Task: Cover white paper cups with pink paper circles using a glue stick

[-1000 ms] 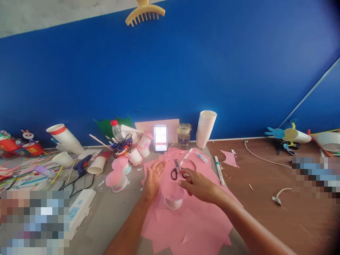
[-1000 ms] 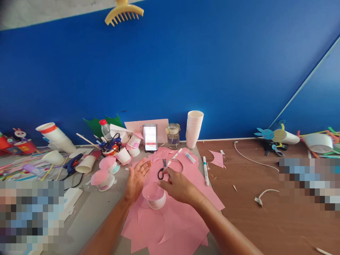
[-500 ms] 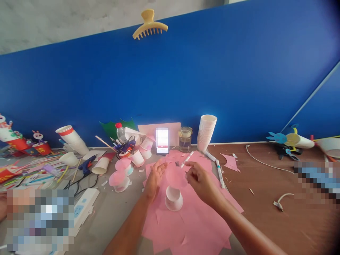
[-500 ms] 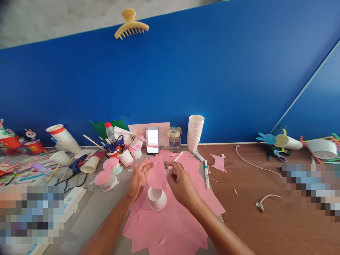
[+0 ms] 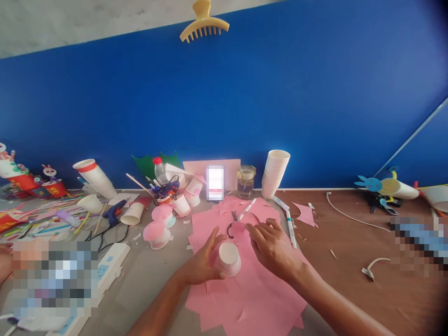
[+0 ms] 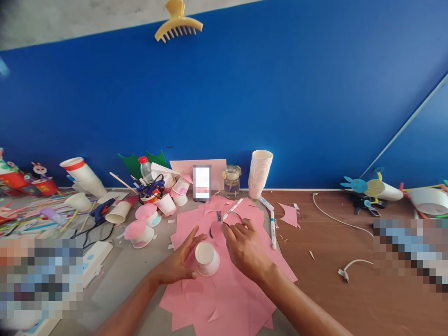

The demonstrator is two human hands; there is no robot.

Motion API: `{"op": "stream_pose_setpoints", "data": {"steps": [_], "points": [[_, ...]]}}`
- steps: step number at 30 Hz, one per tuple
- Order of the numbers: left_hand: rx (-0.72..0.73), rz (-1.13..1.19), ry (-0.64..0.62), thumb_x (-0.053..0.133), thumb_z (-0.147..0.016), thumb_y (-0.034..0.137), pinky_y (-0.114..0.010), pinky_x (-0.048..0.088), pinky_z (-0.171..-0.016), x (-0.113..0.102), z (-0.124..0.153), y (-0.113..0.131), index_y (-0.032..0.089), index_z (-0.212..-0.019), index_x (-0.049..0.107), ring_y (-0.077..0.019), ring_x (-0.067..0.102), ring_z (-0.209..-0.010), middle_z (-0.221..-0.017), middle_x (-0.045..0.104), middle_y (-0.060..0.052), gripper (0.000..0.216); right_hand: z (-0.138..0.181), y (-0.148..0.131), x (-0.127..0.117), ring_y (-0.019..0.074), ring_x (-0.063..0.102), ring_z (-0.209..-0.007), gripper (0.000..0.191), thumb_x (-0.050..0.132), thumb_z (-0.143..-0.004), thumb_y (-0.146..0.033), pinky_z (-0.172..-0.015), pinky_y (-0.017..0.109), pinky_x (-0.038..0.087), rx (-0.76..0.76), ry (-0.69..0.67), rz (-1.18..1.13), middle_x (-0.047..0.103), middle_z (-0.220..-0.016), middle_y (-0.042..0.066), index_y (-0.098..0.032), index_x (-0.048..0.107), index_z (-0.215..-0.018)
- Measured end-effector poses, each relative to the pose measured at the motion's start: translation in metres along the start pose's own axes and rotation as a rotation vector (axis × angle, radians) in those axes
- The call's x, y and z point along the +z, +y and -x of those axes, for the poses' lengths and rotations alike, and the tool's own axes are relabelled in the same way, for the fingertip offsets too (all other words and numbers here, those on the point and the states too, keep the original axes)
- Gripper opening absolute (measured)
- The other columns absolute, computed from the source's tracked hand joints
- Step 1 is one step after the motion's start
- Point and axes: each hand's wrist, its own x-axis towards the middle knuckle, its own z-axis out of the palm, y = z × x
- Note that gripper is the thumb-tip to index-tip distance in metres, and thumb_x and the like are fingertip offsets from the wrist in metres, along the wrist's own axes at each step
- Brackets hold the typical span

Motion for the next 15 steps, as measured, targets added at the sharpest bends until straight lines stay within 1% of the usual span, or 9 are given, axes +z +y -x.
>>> {"op": "stream_pose_setpoints", "data": {"steps": [2, 4, 6, 7, 9, 10, 13, 15], "points": [[-0.003, -0.03, 0.011, 0.081, -0.063, 0.027, -0.055, 0.01, -0.113, 0.006, -0.003, -0.002, 0.032, -0.147, 0.002, -0.0302, 0.018, -0.142, -0.151, 0.027, -0.013, 0.116, -0.002, -0.001, -0.003, 0.0159, 0.052, -0.057, 0.032, 0.036, -0.083, 0.0, -0.072, 0.036, 0.037, -0.074, -0.005, 0.001, 0.059, -0.06, 0.002, -0.013, 0.059, -0.102], [-0.002, -0.046, 0.026, 0.08, -0.064, 0.025, -0.055, 0.014, -0.112, 0.011, -0.006, -0.001, 0.031, -0.147, -0.002, -0.0312, 0.023, -0.14, -0.15, 0.03, -0.014, 0.117, -0.003, -0.004, -0.006, 0.0161, 0.051, -0.06, 0.032, 0.037, -0.084, -0.001, -0.074, 0.037, 0.038, -0.142, -0.018, -0.015, 0.06, -0.062, 0.002, -0.014, 0.059, -0.103], [-0.002, -0.034, 0.041, 0.078, -0.066, 0.023, -0.054, 0.023, -0.109, 0.015, -0.007, 0.002, 0.031, -0.147, -0.004, -0.032, 0.035, -0.133, -0.145, 0.038, -0.014, 0.116, -0.002, -0.007, -0.008, 0.0163, 0.051, -0.063, 0.03, 0.038, -0.085, -0.003, -0.076, 0.038, 0.039, -0.19, -0.03, -0.035, 0.061, -0.065, 0.002, -0.015, 0.058, -0.103], [-0.004, -0.023, 0.049, 0.078, -0.066, 0.023, -0.053, 0.029, -0.106, 0.017, -0.007, 0.005, 0.031, -0.148, -0.004, -0.032, 0.042, -0.127, -0.14, 0.045, -0.013, 0.115, -0.002, -0.008, -0.008, 0.0162, 0.051, -0.065, 0.029, 0.037, -0.086, -0.004, -0.078, 0.039, 0.039, -0.213, -0.034, -0.047, 0.061, -0.066, 0.003, -0.015, 0.059, -0.103], [-0.026, -0.002, 0.07, 0.076, -0.067, 0.023, -0.049, 0.039, -0.098, 0.02, -0.007, 0.01, 0.031, -0.148, -0.001, -0.0303, 0.053, -0.113, -0.124, 0.057, -0.01, 0.113, 0.0, -0.011, -0.008, 0.0158, 0.049, -0.066, 0.029, 0.036, -0.088, -0.005, -0.081, 0.04, 0.039, -0.258, -0.036, -0.073, 0.061, -0.066, 0.002, -0.016, 0.059, -0.103], [-0.038, 0.02, 0.078, 0.076, -0.067, 0.023, -0.046, 0.044, -0.092, 0.022, -0.007, 0.013, 0.031, -0.148, 0.001, -0.0289, 0.057, -0.105, -0.115, 0.061, -0.008, 0.111, 0.001, -0.013, -0.008, 0.0157, 0.048, -0.066, 0.029, 0.035, -0.089, -0.006, -0.083, 0.04, 0.039, -0.282, -0.042, -0.085, 0.06, -0.066, 0.001, -0.017, 0.059, -0.102], [-0.059, 0.119, 0.059, 0.073, -0.069, 0.022, -0.038, 0.05, -0.076, 0.028, -0.007, 0.019, 0.033, -0.148, 0.007, -0.0245, 0.06, -0.091, -0.106, 0.063, -0.005, 0.104, 0.001, -0.02, -0.008, 0.0152, 0.047, -0.065, 0.026, 0.036, -0.09, -0.007, -0.086, 0.041, 0.039, -0.365, -0.053, -0.119, 0.058, -0.065, 0.0, -0.016, 0.059, -0.099], [-0.073, 0.175, 0.112, 0.075, -0.066, 0.019, -0.036, 0.051, -0.073, 0.031, -0.009, 0.021, 0.033, -0.147, 0.015, -0.0228, 0.06, -0.087, -0.102, 0.064, -0.004, 0.102, -0.002, -0.025, -0.008, 0.0151, 0.047, -0.065, 0.024, 0.039, -0.09, -0.008, -0.087, 0.042, 0.039, -0.419, -0.048, -0.141, 0.058, -0.064, 0.0, -0.016, 0.06, -0.097]]}}
